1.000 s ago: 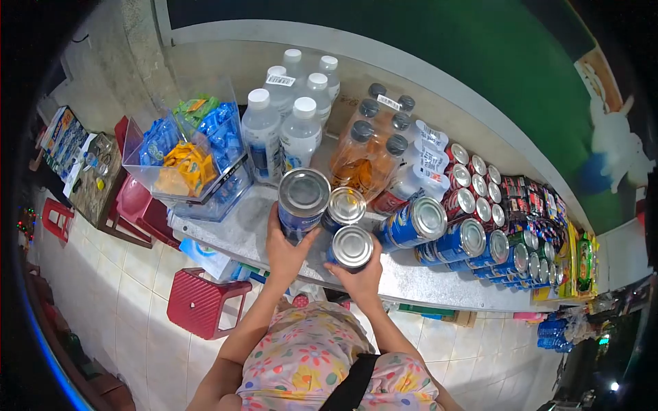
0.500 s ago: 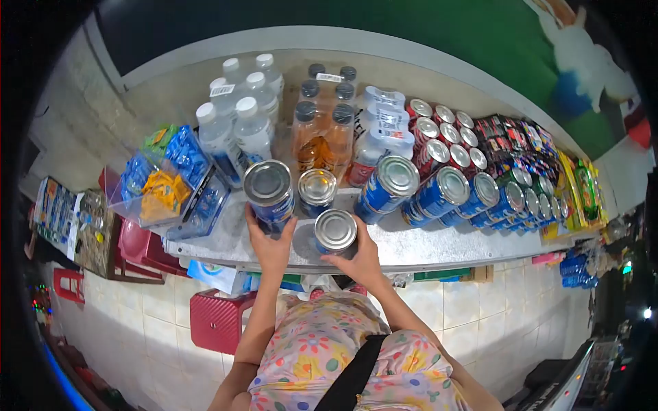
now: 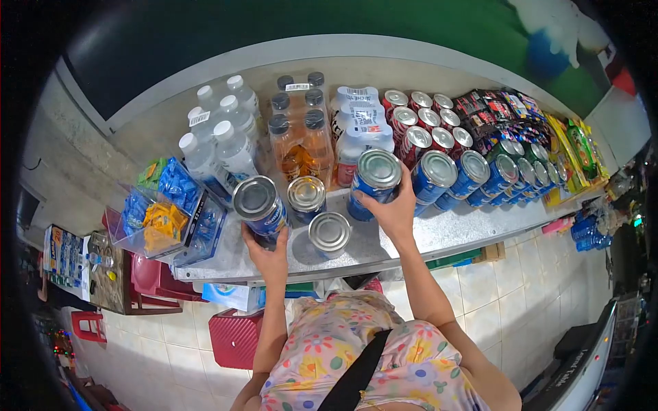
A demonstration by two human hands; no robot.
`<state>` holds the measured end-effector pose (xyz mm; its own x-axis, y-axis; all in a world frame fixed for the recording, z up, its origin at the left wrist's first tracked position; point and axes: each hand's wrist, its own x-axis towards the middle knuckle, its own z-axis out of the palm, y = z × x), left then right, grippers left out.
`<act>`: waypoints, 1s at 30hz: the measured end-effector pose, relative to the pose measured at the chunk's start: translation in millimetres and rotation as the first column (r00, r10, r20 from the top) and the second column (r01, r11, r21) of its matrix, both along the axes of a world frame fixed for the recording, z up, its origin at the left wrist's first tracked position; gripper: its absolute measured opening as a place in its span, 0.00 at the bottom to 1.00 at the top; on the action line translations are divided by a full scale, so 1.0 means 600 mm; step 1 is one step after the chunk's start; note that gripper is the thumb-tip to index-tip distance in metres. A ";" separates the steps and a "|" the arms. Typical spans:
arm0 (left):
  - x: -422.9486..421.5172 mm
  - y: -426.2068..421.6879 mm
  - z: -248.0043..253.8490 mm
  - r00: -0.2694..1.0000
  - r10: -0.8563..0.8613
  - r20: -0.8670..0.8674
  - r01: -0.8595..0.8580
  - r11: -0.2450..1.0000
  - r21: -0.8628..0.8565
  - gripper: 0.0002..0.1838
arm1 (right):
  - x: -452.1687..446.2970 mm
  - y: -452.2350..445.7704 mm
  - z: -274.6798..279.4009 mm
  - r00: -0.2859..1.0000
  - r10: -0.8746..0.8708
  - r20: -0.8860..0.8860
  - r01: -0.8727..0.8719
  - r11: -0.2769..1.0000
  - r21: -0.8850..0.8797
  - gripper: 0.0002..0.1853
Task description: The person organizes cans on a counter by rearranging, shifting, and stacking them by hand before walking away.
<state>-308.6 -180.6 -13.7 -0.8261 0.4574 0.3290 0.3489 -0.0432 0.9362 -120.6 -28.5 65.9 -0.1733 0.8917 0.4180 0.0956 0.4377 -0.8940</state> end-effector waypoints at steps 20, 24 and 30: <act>-0.007 0.004 -0.016 0.999 -0.033 0.034 0.029 0.996 0.085 0.48 | 0.082 -0.099 -0.089 0.980 -0.050 0.193 0.084 0.982 -0.169 0.50; -0.005 0.003 -0.011 0.999 -0.040 0.037 0.037 0.996 0.086 0.48 | 0.072 -0.102 -0.079 0.982 -0.013 0.188 0.047 0.983 -0.178 0.50; -0.007 0.001 -0.017 0.998 -0.039 0.046 0.034 0.994 0.100 0.47 | 0.137 -0.081 -0.044 0.920 0.102 0.379 -0.112 0.994 0.004 0.51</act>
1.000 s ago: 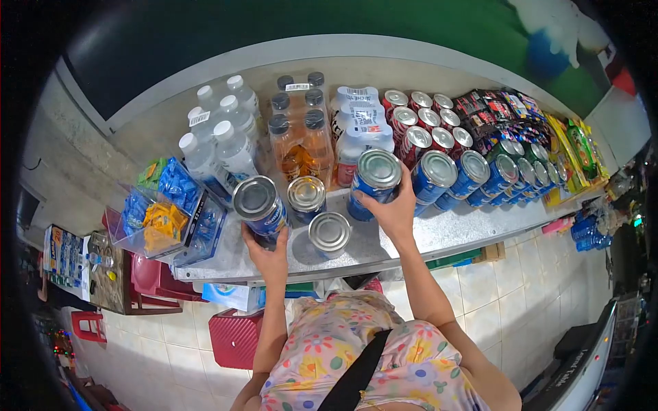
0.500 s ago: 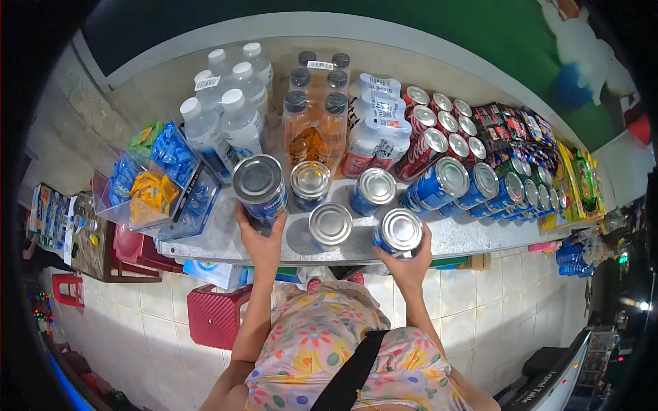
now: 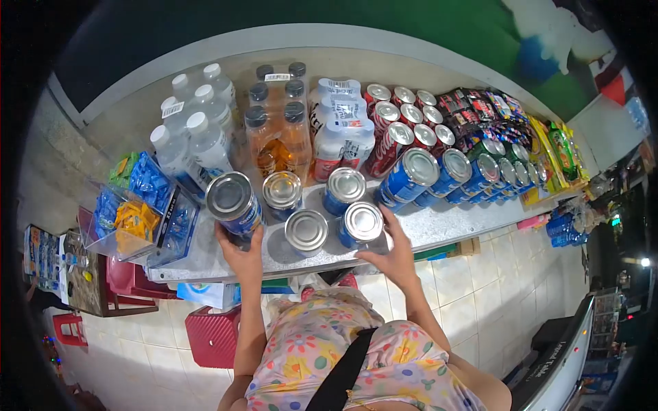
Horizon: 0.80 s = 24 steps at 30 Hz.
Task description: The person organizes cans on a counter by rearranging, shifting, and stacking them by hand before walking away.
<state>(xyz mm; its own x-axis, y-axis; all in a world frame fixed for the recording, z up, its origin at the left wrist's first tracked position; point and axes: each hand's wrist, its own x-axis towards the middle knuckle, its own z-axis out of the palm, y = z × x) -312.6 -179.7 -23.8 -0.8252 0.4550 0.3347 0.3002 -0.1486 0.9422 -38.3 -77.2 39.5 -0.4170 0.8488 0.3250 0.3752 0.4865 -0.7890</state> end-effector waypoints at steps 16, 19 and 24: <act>0.002 -0.001 0.004 1.000 0.005 -0.012 -0.006 1.000 -0.018 0.47 | -0.002 0.137 0.064 0.897 -0.329 -0.294 0.378 0.917 0.128 0.46; 0.000 -0.001 -0.004 1.000 0.005 0.026 -0.005 1.000 -0.005 0.47 | 0.020 0.105 0.062 0.890 -0.271 -0.368 0.374 0.894 0.248 0.48; -0.006 -0.005 -0.024 0.999 0.009 0.051 -0.010 1.000 0.013 0.48 | 0.100 0.048 0.041 0.927 -0.298 -0.228 0.348 0.910 0.227 0.50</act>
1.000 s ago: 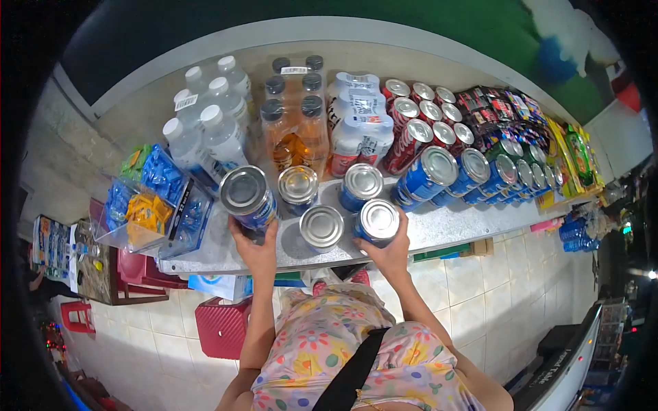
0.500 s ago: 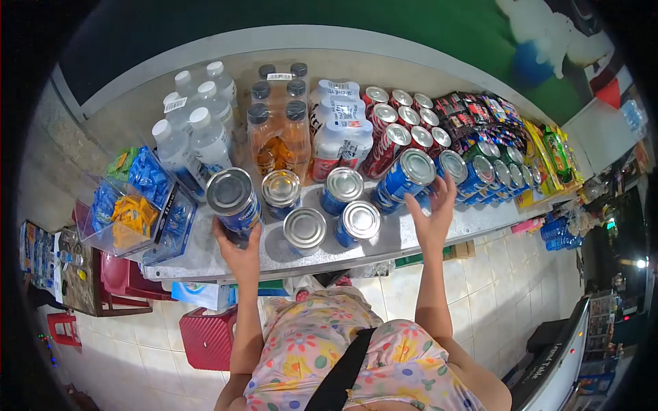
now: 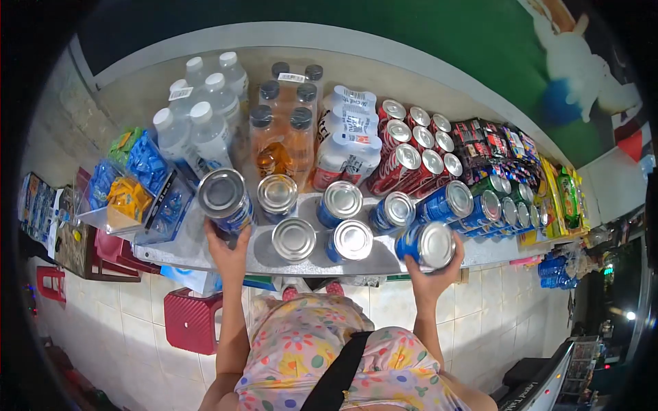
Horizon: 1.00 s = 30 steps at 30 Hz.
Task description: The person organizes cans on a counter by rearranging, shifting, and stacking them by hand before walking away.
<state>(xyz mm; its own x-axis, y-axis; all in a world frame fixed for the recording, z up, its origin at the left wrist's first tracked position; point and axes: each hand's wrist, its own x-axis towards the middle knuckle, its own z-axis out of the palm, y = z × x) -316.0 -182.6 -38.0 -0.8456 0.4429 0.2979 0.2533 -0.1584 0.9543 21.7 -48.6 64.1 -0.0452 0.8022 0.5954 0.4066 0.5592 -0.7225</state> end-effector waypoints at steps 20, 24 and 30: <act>0.092 0.013 0.114 0.812 0.357 -0.462 -0.362 0.929 0.080 0.30 | 0.002 0.059 -0.105 0.916 0.401 -0.013 -0.381 0.860 -0.339 0.53; 0.196 0.038 0.155 0.815 0.253 -0.521 -0.151 0.961 0.231 0.29 | 0.072 0.067 -0.053 0.930 0.350 0.108 -0.359 0.930 0.078 0.44; 0.378 0.149 0.176 0.746 -0.335 -0.576 0.323 0.938 -0.127 0.25 | 0.086 0.146 0.027 0.963 0.232 -0.136 -0.229 0.973 0.039 0.48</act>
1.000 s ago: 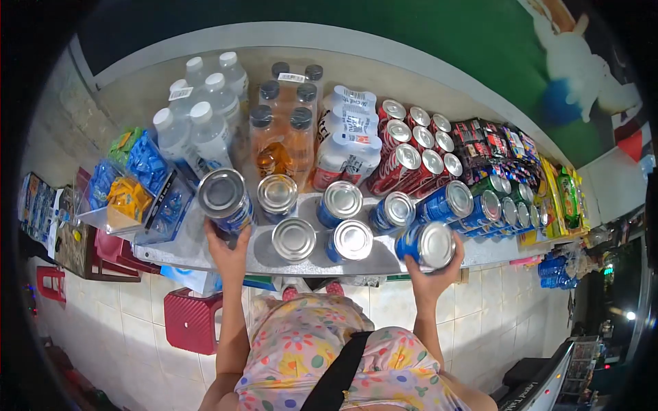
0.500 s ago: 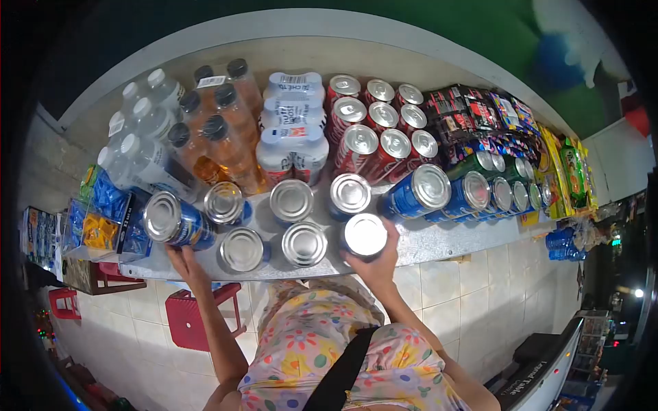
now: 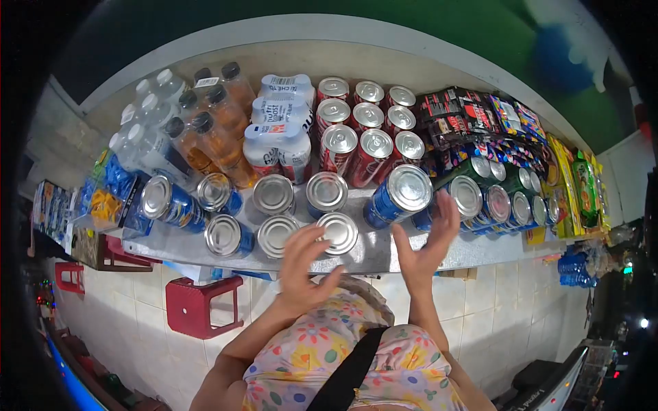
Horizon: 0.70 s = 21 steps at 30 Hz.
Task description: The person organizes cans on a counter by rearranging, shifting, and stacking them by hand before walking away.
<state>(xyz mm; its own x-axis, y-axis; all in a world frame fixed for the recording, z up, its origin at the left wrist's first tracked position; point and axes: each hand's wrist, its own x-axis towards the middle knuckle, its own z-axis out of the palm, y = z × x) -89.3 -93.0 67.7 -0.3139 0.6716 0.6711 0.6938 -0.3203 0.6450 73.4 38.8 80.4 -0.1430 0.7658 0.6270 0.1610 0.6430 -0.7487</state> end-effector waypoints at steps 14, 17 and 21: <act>0.054 0.070 -0.090 0.931 0.265 -0.250 -0.244 0.963 0.112 0.18 | 0.033 0.030 -0.035 0.969 0.221 -0.105 -0.214 0.974 0.080 0.57; 0.057 0.068 -0.088 0.925 0.286 -0.252 -0.262 0.957 0.124 0.18 | 0.083 0.013 -0.048 0.953 0.293 0.074 -0.301 0.943 0.140 0.60; 0.054 0.059 -0.086 0.942 0.230 -0.242 -0.216 0.973 0.085 0.19 | 0.109 -0.010 -0.090 0.916 0.368 0.162 -0.366 0.930 -0.040 0.54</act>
